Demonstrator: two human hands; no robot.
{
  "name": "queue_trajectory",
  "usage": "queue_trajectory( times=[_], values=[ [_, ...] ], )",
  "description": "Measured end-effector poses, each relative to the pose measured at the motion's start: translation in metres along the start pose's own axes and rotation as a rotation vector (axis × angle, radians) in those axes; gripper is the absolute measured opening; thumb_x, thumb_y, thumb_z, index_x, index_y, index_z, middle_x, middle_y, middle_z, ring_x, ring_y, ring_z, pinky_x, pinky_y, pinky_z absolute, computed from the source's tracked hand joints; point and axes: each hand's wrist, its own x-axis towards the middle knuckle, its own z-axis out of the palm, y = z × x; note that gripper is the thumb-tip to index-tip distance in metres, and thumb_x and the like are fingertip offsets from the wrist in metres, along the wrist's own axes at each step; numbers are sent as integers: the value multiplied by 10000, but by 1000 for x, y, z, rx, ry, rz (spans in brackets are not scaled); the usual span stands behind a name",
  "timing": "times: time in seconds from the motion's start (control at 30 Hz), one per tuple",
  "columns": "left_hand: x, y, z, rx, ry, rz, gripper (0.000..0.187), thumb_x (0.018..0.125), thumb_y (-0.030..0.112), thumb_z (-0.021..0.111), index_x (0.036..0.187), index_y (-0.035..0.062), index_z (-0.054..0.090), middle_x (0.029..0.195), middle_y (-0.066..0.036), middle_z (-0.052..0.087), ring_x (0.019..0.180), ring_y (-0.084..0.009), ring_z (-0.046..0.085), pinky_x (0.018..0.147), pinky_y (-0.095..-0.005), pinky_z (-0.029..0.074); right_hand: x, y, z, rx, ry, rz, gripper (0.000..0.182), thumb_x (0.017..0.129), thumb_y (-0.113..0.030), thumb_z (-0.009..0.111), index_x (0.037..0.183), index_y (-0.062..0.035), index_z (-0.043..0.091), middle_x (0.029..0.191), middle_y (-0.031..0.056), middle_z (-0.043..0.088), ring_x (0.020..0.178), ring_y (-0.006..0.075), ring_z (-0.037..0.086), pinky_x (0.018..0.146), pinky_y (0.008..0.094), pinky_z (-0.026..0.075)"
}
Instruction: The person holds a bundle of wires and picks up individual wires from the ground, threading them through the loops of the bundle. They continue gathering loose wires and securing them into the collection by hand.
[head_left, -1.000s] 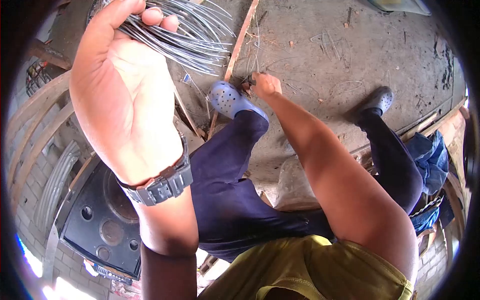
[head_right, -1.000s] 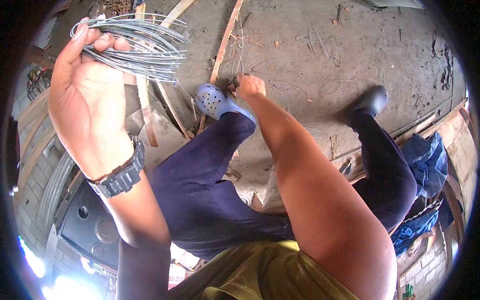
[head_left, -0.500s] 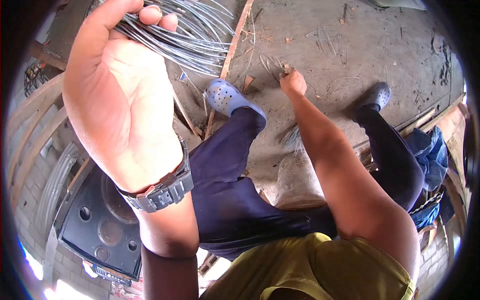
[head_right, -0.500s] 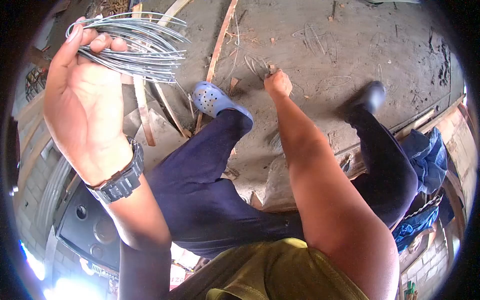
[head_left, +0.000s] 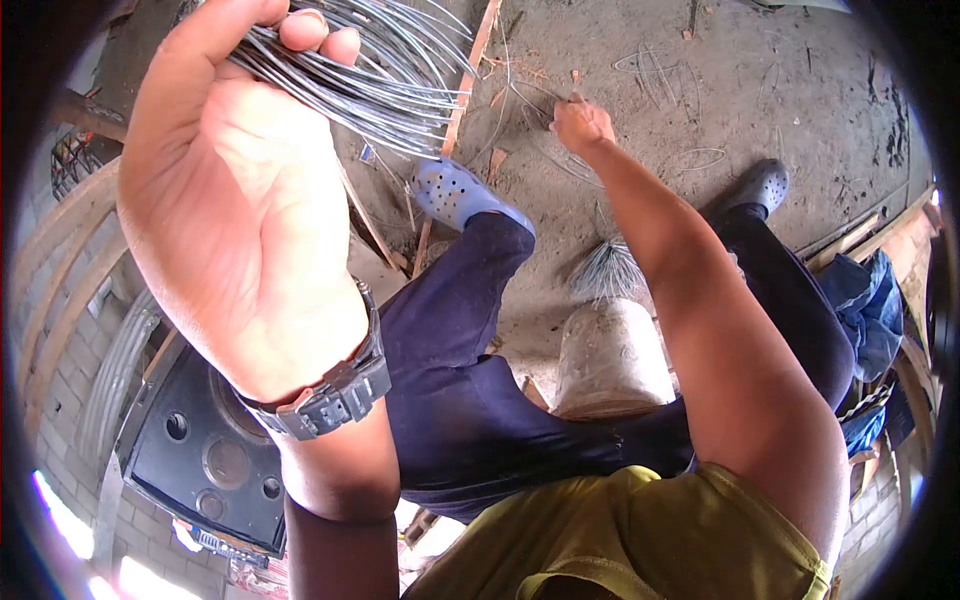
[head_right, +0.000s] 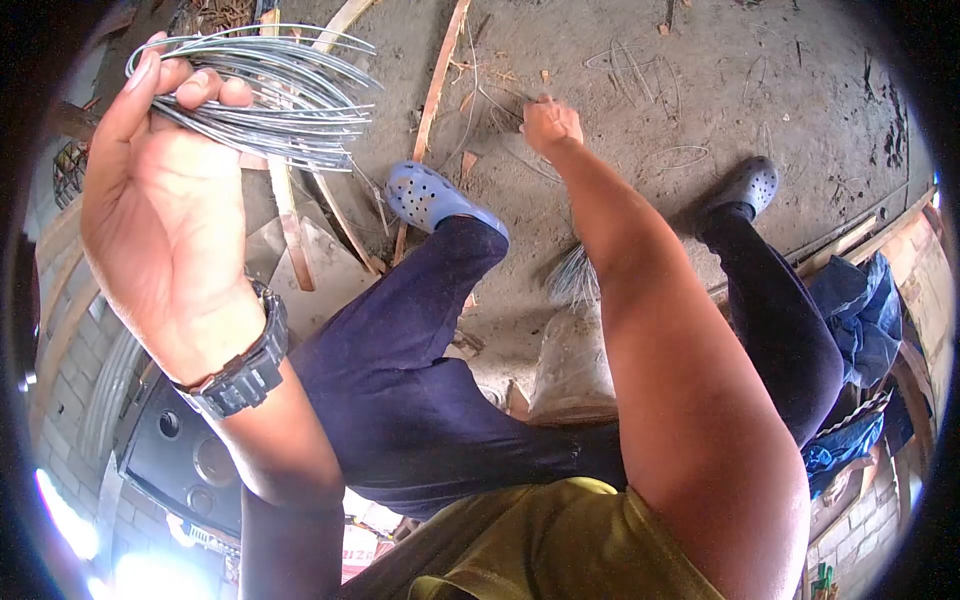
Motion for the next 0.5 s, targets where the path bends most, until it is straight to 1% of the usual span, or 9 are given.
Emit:
queue_trajectory(
  times=[0.03,0.07,0.13,0.17,0.3,0.37,0.4,0.47,0.5],
  values=[
    [1,-1,1,17,-1,7,233,972,-6,557,1191,-83,540,993,-120,585,927,-211,566,927,-420,458,0,-2,2,-70,22,-10,273,918,-236,662,1146,-90,700,1247,166,623,1168,343,623,963,449,527],
    [1,-2,4,18,-5,10,233,972,-6,557,1191,-83,540,993,-120,585,927,-211,566,927,-420,458,-1,-4,5,-70,28,-9,273,918,-236,662,1146,-90,700,1247,166,623,1168,343,623,963,449,527],
    [1,-6,8,32,1,26,213,964,-1,581,1165,-69,567,993,-108,589,917,-202,565,908,-409,460,-6,-8,12,-148,49,-25,295,927,-170,583,1165,-29,683,1227,185,635,1158,347,630,959,458,528],
    [2,-7,11,34,-3,28,213,964,-1,581,1165,-69,567,993,-108,589,917,-202,565,908,-409,460,-10,-8,14,-148,42,-11,306,925,-148,530,1157,-22,683,1256,195,625,1166,352,626,957,465,525],
    [-1,-12,16,68,14,38,182,947,3,617,1120,-52,601,977,-98,596,906,-193,564,892,-399,459,-21,9,17,-108,93,-4,323,933,-206,527,1149,-22,681,1246,216,640,1140,371,644,949,470,529],
    [-3,-14,20,56,1,49,176,943,3,625,1110,-50,607,975,-102,603,905,-192,562,893,-399,456,-25,31,11,132,160,62,354,929,-272,533,1118,-6,672,1140,236,688,1075,397,673,922,478,538],
    [-4,-15,23,52,3,62,177,941,13,634,1108,-43,612,952,-101,617,885,-196,584,868,-395,477,-31,43,7,123,164,62,354,929,-272,533,1118,-6,672,1140,236,688,1075,397,673,922,478,538],
    [-12,-22,47,40,0,84,179,940,23,644,1106,-35,616,928,-99,632,864,-201,606,843,-392,499,-44,67,-2,323,184,175,357,906,-291,563,1062,17,656,1032,250,712,1029,436,677,906,494,537],
    [-18,-32,76,70,153,219,164,908,20,657,1066,-12,628,896,-69,629,813,-177,598,786,-347,491,-51,79,-7,313,191,174,357,906,-291,563,1062,17,656,1032,250,712,1029,436,677,906,494,537]
  ],
)
